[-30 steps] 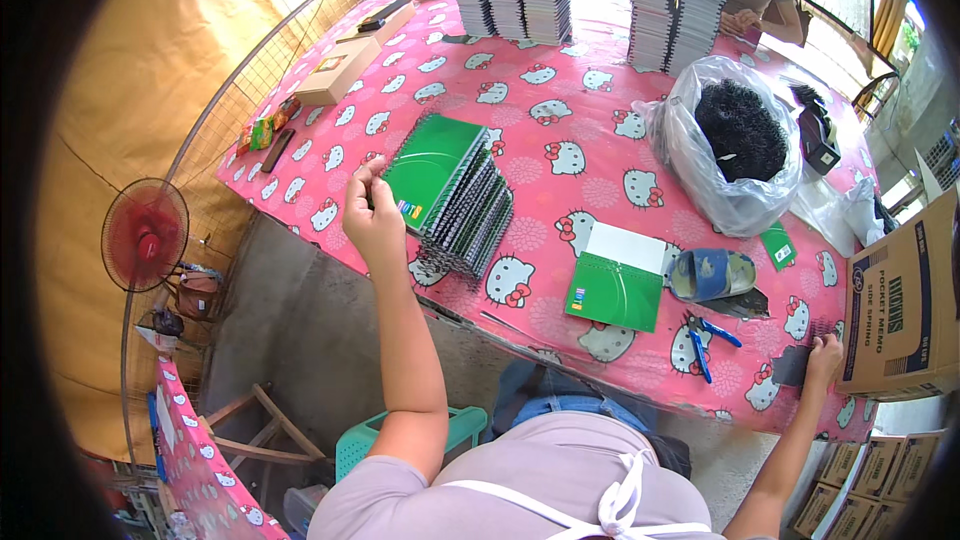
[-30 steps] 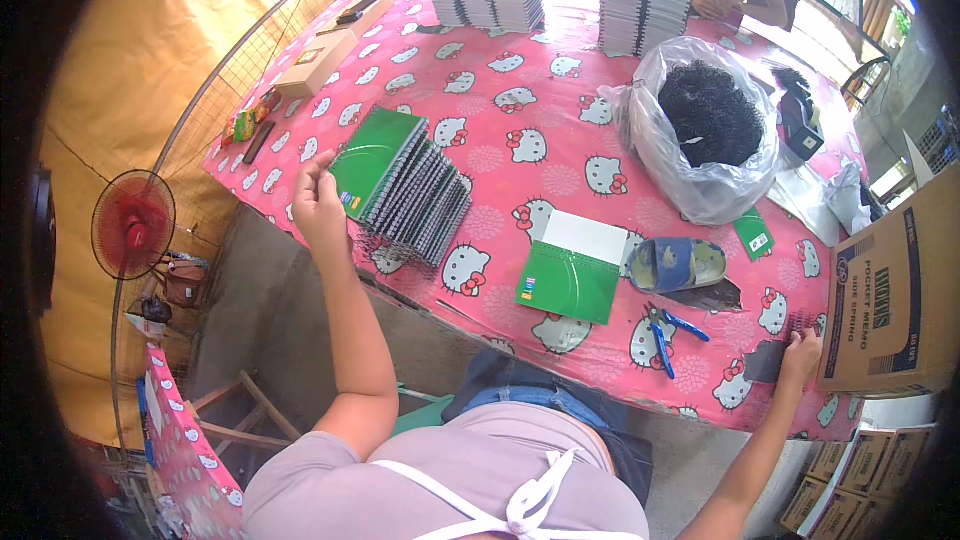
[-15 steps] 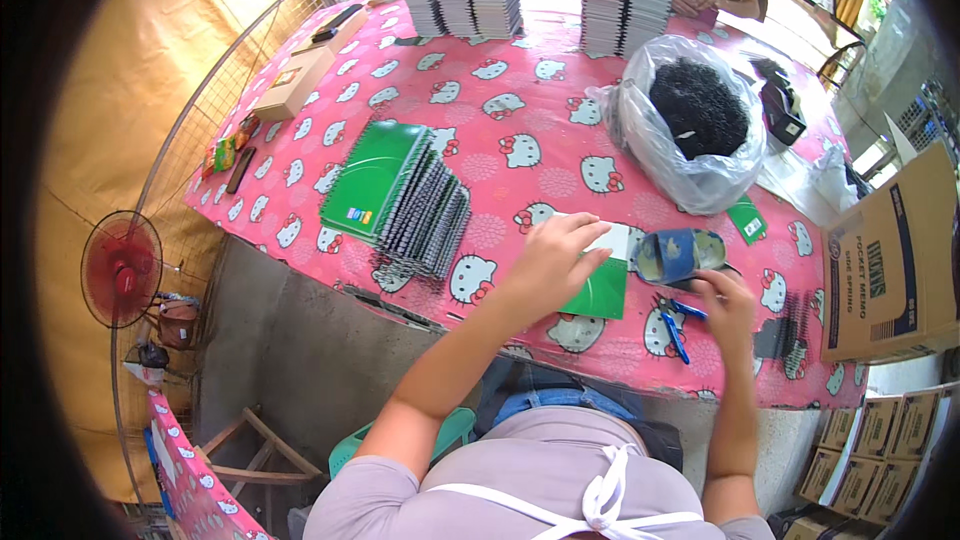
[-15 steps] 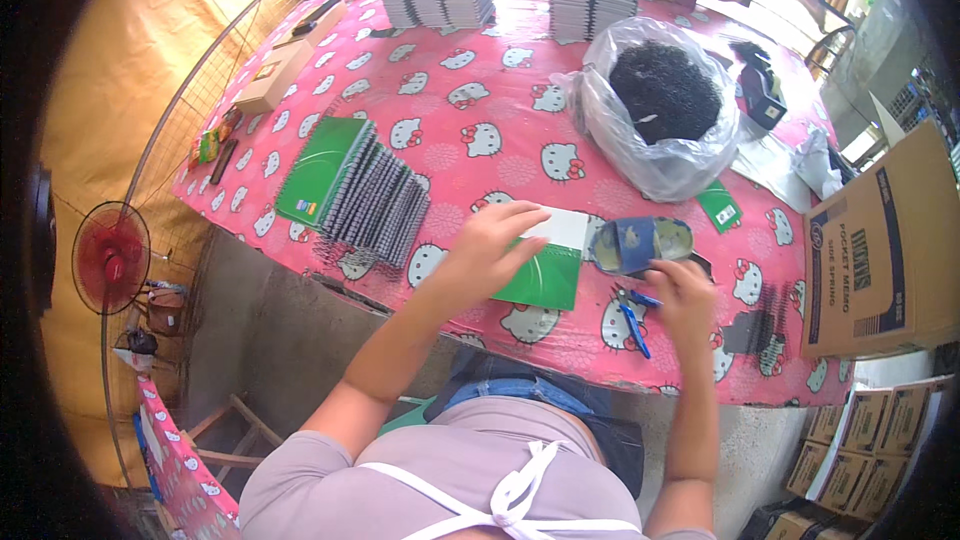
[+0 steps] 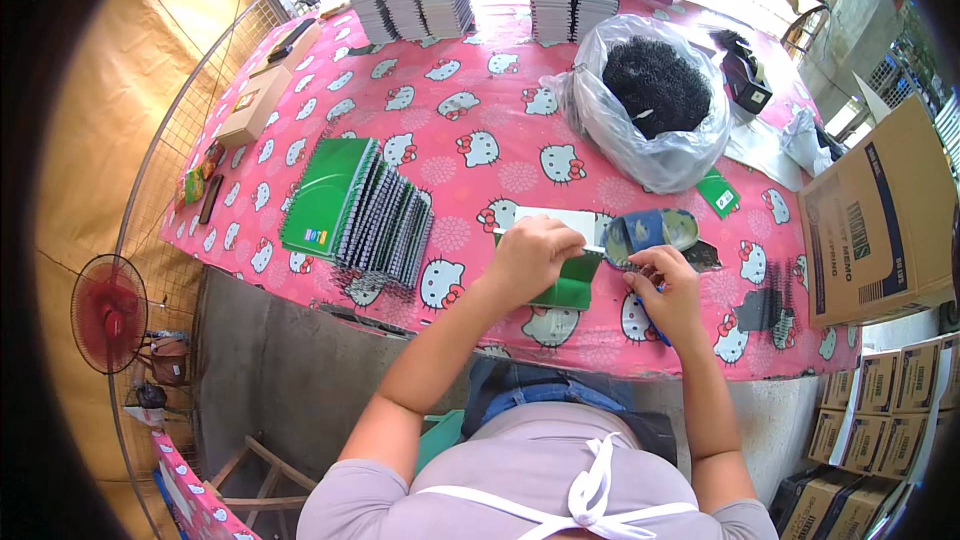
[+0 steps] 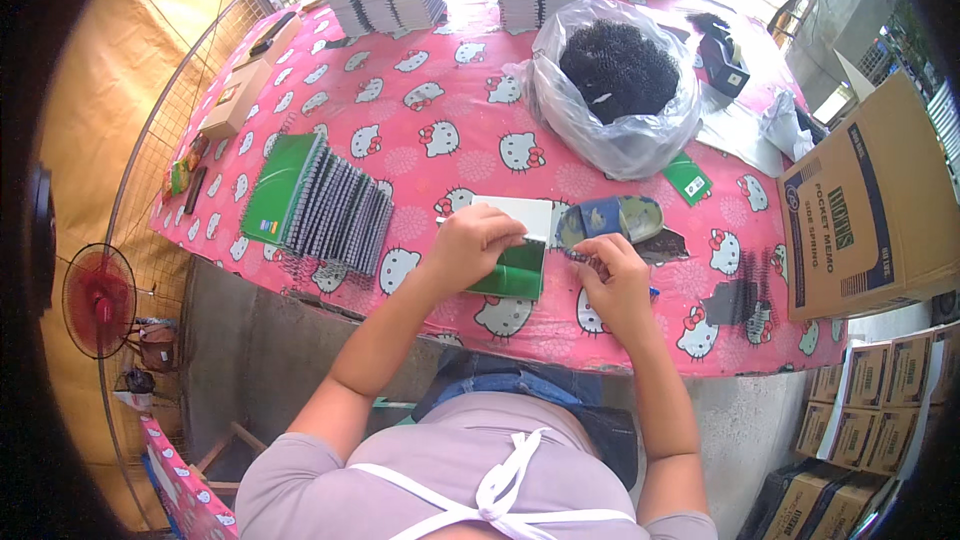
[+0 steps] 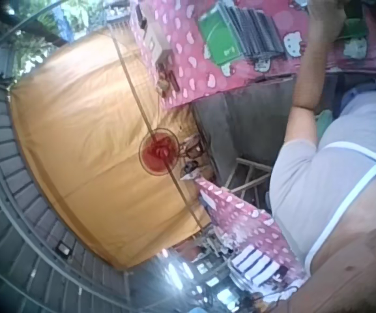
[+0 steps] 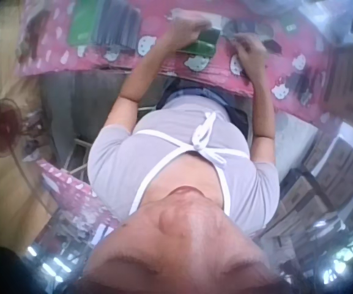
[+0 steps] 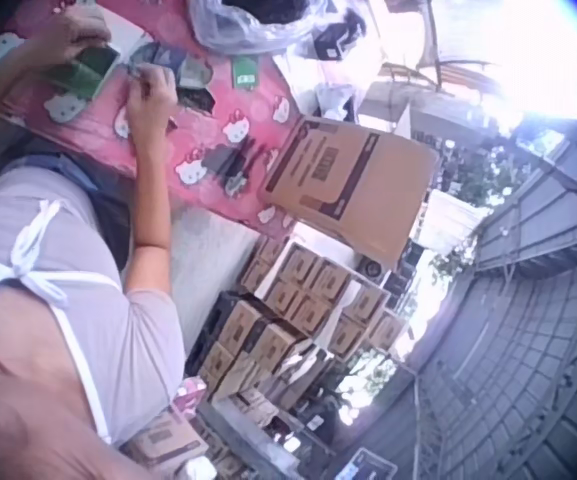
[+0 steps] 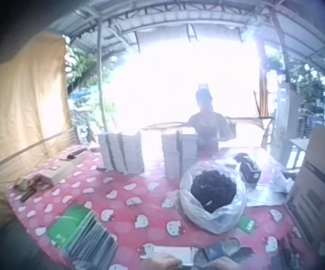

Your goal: The person places a paper insert onto a notepad, secures it with a piece of tape from a dispenser, and trims the excess tape with wire cutters before stacking the finished notepad.

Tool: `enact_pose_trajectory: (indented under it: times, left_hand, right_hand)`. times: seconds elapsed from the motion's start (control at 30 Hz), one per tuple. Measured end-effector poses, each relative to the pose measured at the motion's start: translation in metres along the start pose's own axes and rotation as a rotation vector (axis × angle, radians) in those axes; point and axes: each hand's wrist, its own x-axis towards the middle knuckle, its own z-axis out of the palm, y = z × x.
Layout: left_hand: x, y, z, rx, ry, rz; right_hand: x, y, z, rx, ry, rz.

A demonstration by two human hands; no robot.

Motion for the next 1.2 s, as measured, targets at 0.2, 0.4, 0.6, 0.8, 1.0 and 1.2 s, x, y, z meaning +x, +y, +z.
enact_pose_trajectory:
  times: [0.2, 0.4, 0.6, 0.8, 1.0, 1.2]
  left_hand:
    - [-0.025, 0.02, -0.002, 0.054, 0.151, 0.027]
    - [-0.029, 0.02, 0.002, 0.007, 0.153, -0.06]
    - [-0.034, 0.022, 0.002, -0.022, 0.177, -0.081]
    - [-0.033, 0.023, 0.004, -0.004, 0.187, -0.076]
    - [-0.034, 0.023, 0.003, -0.014, 0.19, -0.065]
    - [-0.037, 0.022, 0.003, -0.022, 0.201, -0.081]
  right_hand:
    - [0.004, -0.004, 0.009, -0.052, 0.074, -0.087]
    - [0.014, -0.009, 0.019, 0.054, 0.002, -0.186]
    - [0.02, -0.016, -0.001, 0.204, -0.296, 0.102]
    - [0.021, -0.017, 0.002, 0.051, -0.176, -0.166]
    - [0.021, -0.014, 0.007, -0.036, -0.108, -0.22]
    - [0.024, -0.024, -0.002, 0.073, -0.285, -0.058]
